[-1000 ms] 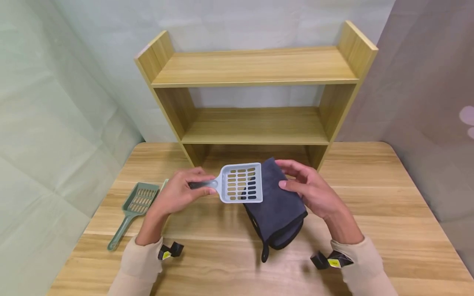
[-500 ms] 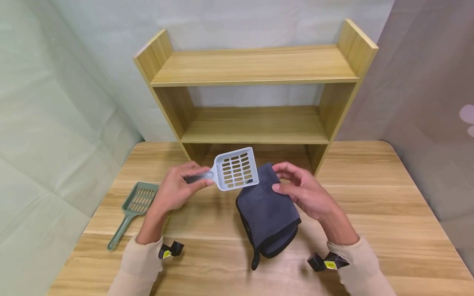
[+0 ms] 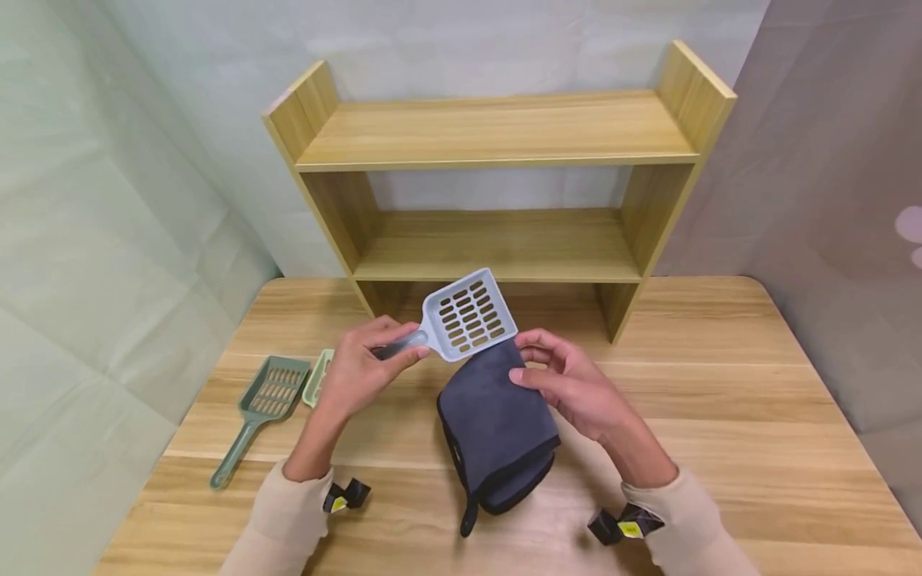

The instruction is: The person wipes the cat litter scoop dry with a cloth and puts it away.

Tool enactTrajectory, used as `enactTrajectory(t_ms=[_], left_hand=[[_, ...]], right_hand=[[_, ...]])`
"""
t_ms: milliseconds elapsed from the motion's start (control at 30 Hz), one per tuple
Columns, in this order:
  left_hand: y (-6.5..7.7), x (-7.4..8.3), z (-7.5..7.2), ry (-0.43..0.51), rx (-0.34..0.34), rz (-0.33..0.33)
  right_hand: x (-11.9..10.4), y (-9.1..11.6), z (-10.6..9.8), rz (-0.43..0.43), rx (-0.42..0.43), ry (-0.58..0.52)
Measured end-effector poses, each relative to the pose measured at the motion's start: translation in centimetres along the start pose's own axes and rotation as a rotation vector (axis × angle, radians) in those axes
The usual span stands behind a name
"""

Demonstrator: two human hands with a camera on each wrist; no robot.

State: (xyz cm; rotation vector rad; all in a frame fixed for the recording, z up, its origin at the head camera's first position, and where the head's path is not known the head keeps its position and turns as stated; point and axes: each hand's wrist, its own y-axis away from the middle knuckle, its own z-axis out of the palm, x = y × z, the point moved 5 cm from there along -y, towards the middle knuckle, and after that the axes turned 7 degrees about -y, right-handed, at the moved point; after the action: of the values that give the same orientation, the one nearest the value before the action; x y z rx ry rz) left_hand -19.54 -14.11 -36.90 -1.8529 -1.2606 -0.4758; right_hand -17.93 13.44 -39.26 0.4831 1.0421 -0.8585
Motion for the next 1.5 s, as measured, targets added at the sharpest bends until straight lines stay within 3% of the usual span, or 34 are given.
enactTrajectory(t_ms=[400,733,1167,1500], left_hand=[[0.2,0.3,1.3,-0.014,0.018,-0.039],[0.2,0.0,0.1,-0.036,-0.017,-0.033],[0.0,0.1,-0.1,-0.026,-0.024,-0.023],[0.1,0.5,0.8,-0.01,0.029,0.007]], right_hand=[[1.6,-0.6,0.4,0.025,0.083,0.013],[0.1,-0.1,-0.6,-0.02,0.191,-0.073],[0.1,-0.1,-0.5,-0.04,0.187,-0.085],[0.8,-0.5,0.1,-0.02,0.196,-0.065]])
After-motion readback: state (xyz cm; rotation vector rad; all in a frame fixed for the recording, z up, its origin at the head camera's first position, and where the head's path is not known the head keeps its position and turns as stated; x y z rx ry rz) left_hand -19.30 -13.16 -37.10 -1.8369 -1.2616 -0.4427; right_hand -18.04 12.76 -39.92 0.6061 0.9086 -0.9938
